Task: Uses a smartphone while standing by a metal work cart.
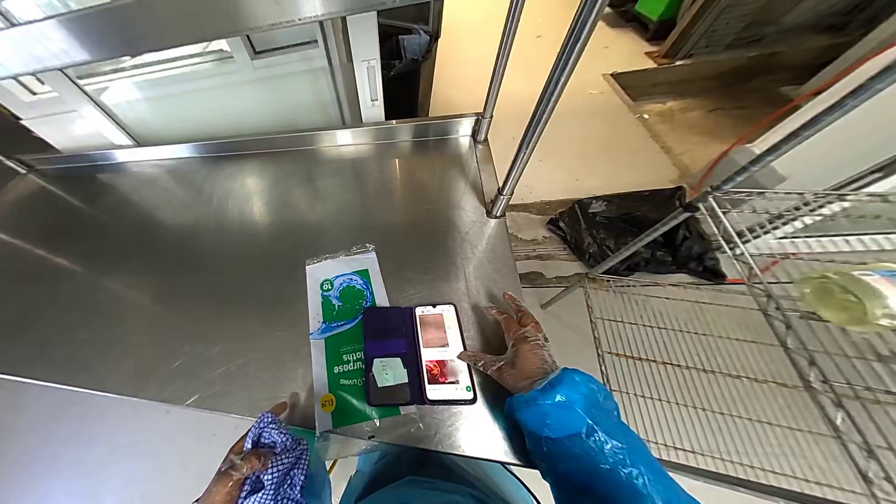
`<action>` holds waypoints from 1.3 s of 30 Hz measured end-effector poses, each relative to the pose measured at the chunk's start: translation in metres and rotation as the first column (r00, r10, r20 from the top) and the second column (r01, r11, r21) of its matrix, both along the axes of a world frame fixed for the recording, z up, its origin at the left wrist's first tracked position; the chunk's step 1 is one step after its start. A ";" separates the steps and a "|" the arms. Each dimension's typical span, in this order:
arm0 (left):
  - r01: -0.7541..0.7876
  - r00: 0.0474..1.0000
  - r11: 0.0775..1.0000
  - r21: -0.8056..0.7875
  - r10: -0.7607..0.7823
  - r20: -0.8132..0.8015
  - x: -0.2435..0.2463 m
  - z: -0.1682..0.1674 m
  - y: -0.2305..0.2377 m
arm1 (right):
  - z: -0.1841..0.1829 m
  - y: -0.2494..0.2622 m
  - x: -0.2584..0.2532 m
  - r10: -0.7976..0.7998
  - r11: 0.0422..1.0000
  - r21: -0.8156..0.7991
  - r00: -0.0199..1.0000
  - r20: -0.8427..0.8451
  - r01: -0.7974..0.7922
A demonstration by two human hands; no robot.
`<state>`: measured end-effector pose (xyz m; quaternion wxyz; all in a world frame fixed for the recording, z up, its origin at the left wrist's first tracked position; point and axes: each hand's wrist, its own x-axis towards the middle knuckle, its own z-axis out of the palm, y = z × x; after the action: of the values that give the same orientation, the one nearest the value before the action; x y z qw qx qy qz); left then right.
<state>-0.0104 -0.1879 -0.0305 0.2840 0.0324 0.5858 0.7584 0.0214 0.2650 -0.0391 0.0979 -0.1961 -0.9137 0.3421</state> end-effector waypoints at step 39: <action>-0.022 1.000 1.000 0.012 0.022 -0.012 -0.002 -0.007 -0.006 | 0.016 -0.013 -0.004 0.055 0.997 0.051 0.980 0.191 -0.066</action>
<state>-0.0127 -0.1937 -0.0376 0.2720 0.0324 0.5834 0.7646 0.0179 0.2521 -0.0232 0.0056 -0.1971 -0.9338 0.2985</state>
